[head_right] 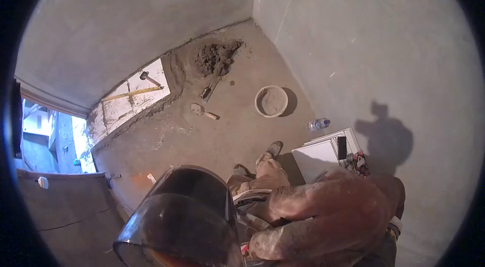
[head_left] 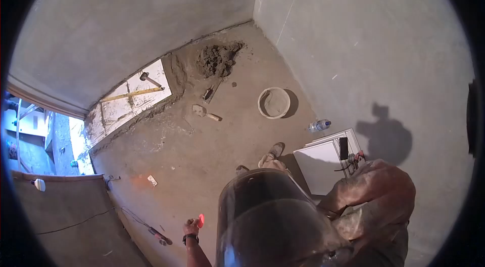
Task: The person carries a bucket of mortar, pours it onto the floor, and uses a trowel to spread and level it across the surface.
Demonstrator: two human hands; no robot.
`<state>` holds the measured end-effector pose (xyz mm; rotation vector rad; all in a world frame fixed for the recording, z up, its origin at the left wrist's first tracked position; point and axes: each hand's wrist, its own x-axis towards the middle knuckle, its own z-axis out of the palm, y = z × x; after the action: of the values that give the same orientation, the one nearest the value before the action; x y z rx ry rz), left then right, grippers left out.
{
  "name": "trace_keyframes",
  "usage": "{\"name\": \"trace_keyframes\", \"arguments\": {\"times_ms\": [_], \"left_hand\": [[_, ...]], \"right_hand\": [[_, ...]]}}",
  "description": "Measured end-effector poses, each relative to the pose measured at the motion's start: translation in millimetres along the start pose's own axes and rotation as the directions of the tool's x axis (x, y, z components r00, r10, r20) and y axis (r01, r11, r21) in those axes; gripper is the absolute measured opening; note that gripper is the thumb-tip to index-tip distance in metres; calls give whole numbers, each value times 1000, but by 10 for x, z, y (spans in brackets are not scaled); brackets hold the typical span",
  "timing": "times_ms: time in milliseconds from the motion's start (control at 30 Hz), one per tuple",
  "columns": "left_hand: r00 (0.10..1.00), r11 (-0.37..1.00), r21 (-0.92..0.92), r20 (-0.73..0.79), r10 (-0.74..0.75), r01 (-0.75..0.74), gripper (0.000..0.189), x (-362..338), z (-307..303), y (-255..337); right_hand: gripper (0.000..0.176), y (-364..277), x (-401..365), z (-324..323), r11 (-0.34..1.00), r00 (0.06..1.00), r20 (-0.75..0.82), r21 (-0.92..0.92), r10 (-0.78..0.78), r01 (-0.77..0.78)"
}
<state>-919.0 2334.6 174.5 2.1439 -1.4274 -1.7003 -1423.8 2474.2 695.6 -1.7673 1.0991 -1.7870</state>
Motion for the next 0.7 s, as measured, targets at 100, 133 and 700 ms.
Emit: {"name": "trace_keyframes", "arguments": {"times_ms": [100, 133, 700], "left_hand": [[995, 986, 132, -47, -93, 99, 27, -16, -24, -240], [991, 970, 207, -74, -115, 128, 28, -23, -34, -313], [988, 988, 20, 41, 149, -150, 26, 369, 125, 352]], "right_hand": [[16, 33, 91, -126, 995, 990, 101, -1, 96, -96], [16, 40, 122, -135, 995, 986, 133, -9, 100, -100], [18, 15, 451, -457, 949, 848, 478, -302, 228, -85]]}}
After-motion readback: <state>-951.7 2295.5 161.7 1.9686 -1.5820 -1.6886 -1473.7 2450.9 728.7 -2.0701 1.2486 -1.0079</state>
